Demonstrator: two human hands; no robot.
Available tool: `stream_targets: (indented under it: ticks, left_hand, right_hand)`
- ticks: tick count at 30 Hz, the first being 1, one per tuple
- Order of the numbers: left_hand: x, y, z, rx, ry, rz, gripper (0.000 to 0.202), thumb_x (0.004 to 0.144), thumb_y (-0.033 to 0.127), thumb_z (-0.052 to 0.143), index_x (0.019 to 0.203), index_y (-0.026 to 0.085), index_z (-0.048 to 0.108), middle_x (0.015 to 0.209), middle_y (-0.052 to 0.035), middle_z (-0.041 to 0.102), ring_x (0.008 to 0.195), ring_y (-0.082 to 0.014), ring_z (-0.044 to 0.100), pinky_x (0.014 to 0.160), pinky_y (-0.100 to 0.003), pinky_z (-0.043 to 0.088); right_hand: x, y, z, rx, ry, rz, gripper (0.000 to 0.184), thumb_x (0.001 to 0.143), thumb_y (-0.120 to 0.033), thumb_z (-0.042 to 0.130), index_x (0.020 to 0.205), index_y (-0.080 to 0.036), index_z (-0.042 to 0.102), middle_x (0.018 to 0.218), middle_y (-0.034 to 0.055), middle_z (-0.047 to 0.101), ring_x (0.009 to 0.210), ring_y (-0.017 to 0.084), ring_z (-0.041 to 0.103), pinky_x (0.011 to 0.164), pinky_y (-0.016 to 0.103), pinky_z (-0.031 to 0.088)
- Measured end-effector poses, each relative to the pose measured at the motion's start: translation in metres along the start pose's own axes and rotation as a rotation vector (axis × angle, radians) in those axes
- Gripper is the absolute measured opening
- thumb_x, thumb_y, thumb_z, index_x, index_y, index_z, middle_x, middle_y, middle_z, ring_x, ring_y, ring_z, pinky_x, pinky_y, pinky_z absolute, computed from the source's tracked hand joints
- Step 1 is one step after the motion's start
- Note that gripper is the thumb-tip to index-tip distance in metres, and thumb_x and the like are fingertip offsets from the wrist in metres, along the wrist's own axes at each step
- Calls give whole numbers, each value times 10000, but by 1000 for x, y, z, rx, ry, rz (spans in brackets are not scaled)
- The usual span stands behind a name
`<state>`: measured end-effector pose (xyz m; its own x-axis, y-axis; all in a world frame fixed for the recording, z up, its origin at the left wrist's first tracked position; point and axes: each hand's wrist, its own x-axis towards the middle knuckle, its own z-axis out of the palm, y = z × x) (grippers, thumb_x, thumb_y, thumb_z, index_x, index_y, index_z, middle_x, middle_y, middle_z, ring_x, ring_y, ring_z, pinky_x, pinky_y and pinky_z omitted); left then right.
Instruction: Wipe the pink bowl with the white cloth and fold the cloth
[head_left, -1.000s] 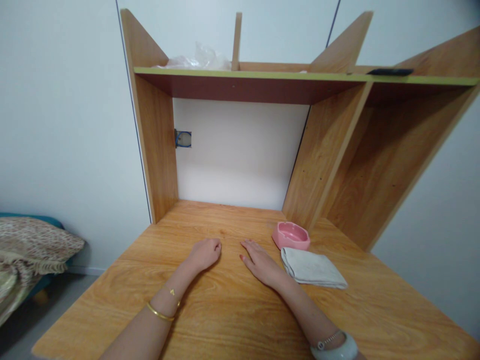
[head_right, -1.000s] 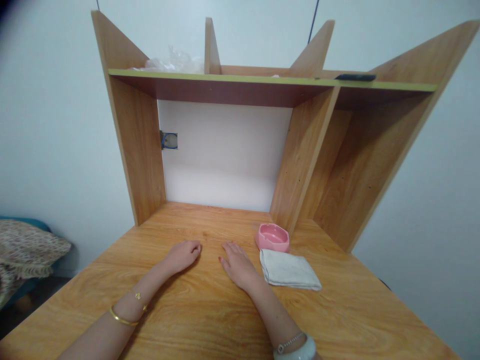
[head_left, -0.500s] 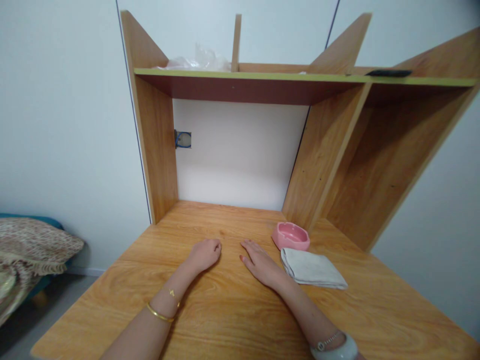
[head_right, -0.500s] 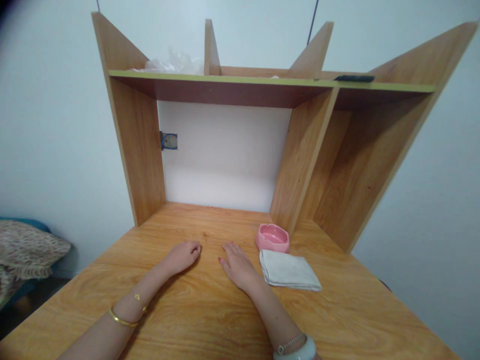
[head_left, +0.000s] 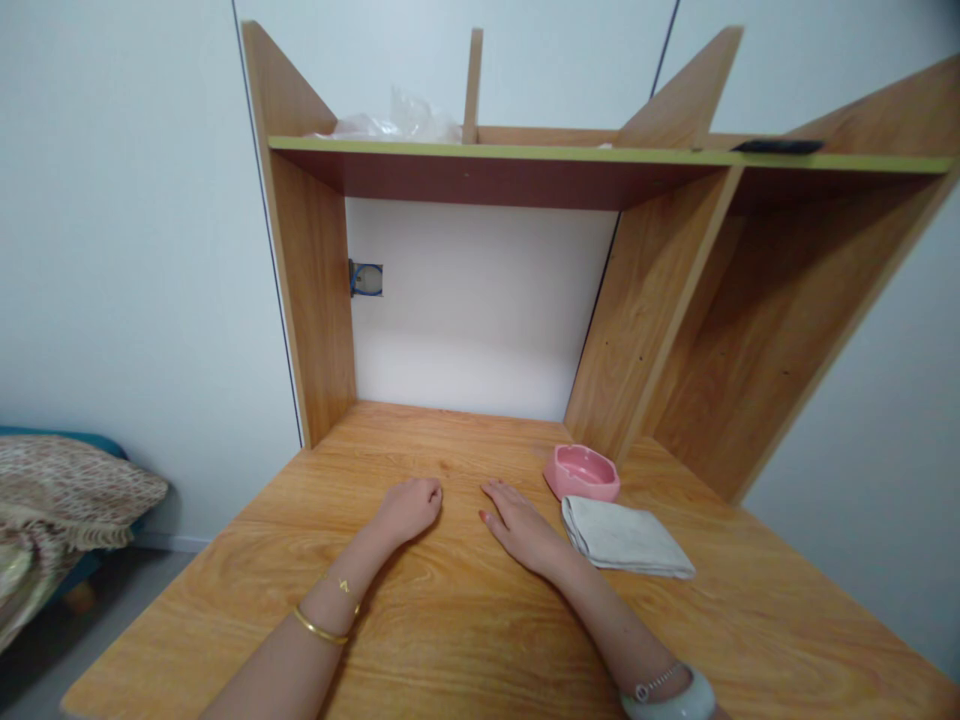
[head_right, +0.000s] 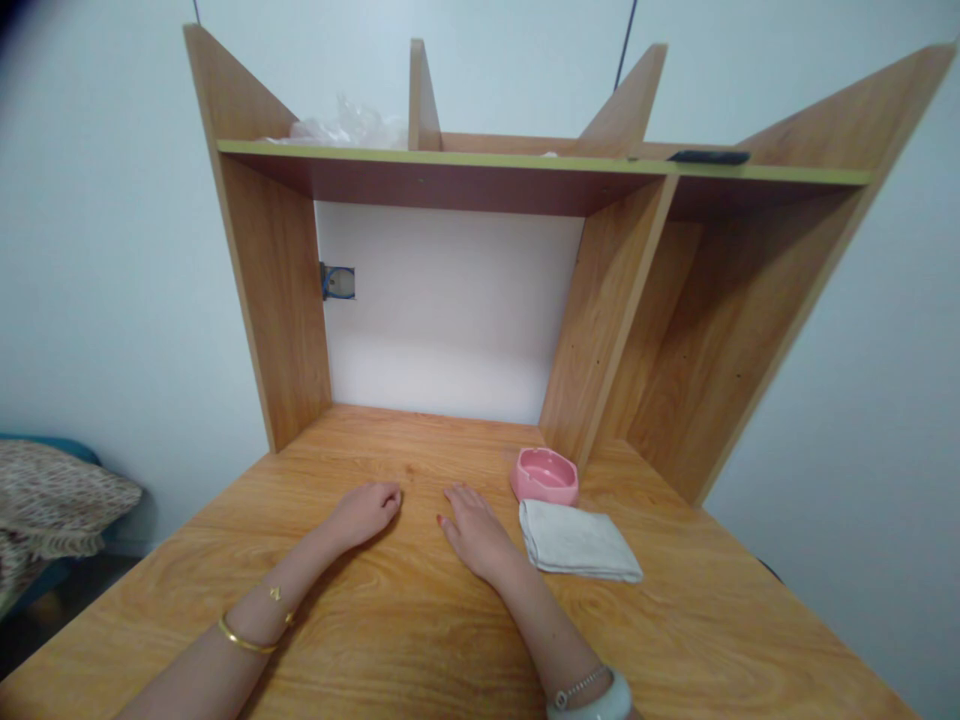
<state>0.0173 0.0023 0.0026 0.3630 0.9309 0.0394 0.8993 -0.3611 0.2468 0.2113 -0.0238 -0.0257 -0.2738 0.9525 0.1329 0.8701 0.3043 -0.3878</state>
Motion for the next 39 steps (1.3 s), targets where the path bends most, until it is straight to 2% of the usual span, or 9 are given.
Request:
stream_targets:
  ticks: [14, 20, 32, 39]
  left_hand:
    - [0, 1, 0, -10, 0, -1, 281, 825, 220, 319, 822, 171, 596, 828, -75, 647, 792, -194, 591, 664, -268, 403]
    - [0, 0, 0, -5, -4, 4, 283, 826, 218, 317, 843, 179, 597, 852, -80, 648, 796, -192, 588, 680, -273, 405]
    - [1, 0, 0, -3, -4, 15, 293, 821, 223, 308, 832, 176, 597, 848, -92, 650, 790, -203, 588, 673, -288, 409]
    - [1, 0, 1, -1, -3, 12, 281, 823, 223, 317, 825, 176, 594, 850, -87, 649, 788, -196, 587, 673, -283, 410]
  right_hand:
    - [0, 0, 0, -6, 0, -2, 517, 859, -348, 320, 1290, -69, 373, 1376, 138, 331, 1285, 202, 256, 1053, 364, 198]
    - [0, 1, 1, -4, 8, 6, 506, 858, -368, 321, 1293, -116, 382, 1377, 111, 340, 1285, 196, 256, 1056, 364, 192]
    - [0, 0, -1, -34, -18, 5, 522, 865, -353, 309, 1292, -60, 373, 1377, 140, 330, 1288, 199, 249, 1057, 339, 194]
    - [0, 2, 1, -20, -1, -8, 515, 861, -352, 319, 1287, -69, 381, 1372, 144, 337, 1285, 207, 254, 1055, 360, 194]
